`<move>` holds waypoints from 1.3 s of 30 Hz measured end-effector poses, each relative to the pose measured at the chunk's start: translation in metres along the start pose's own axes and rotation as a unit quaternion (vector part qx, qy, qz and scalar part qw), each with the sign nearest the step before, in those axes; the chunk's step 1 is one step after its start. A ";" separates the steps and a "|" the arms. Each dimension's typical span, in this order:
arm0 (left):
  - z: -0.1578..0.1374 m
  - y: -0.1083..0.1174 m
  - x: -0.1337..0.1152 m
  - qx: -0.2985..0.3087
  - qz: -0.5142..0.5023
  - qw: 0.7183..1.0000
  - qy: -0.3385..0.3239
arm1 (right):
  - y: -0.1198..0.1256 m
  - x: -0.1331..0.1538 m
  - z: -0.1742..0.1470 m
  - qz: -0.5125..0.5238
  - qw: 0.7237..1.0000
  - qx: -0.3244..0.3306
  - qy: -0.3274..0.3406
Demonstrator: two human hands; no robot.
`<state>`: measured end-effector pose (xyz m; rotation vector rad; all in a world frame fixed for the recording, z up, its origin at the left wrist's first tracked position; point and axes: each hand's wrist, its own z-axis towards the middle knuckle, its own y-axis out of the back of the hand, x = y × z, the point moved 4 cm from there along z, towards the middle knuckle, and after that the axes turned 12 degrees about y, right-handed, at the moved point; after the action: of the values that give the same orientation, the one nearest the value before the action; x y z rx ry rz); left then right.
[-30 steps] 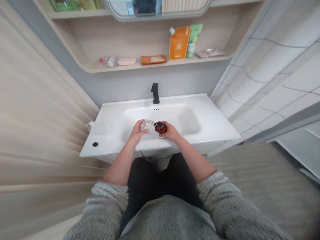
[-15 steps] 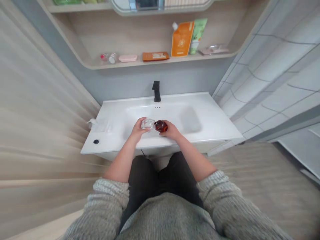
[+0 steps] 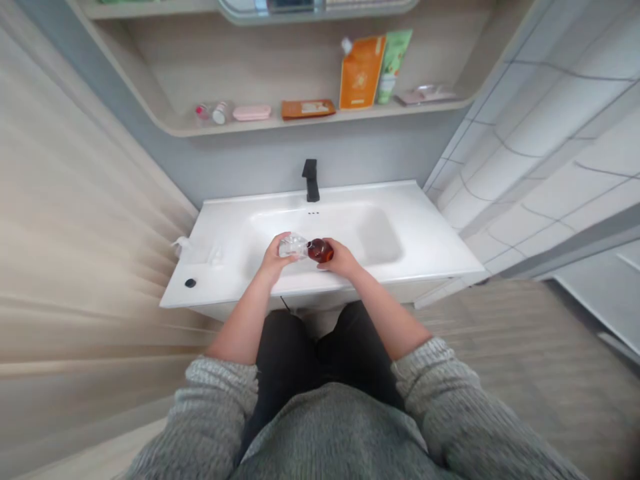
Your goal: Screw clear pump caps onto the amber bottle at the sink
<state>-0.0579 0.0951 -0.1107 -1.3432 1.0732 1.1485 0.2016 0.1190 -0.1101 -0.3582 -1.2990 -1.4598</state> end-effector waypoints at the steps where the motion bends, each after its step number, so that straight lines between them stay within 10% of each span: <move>1: 0.000 0.000 0.001 0.000 0.001 1.000 0.003 | 0.000 0.000 0.000 0.001 1.000 0.000 0.001; 39: -0.003 0.000 -0.007 -0.039 0.025 0.999 -0.022 | -0.001 0.002 0.000 -0.034 0.999 0.011 0.007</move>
<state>-0.0589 0.0921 -0.1040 -1.3514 1.0461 1.2624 0.2001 0.1180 -0.1083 -0.2911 -1.3277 -1.5010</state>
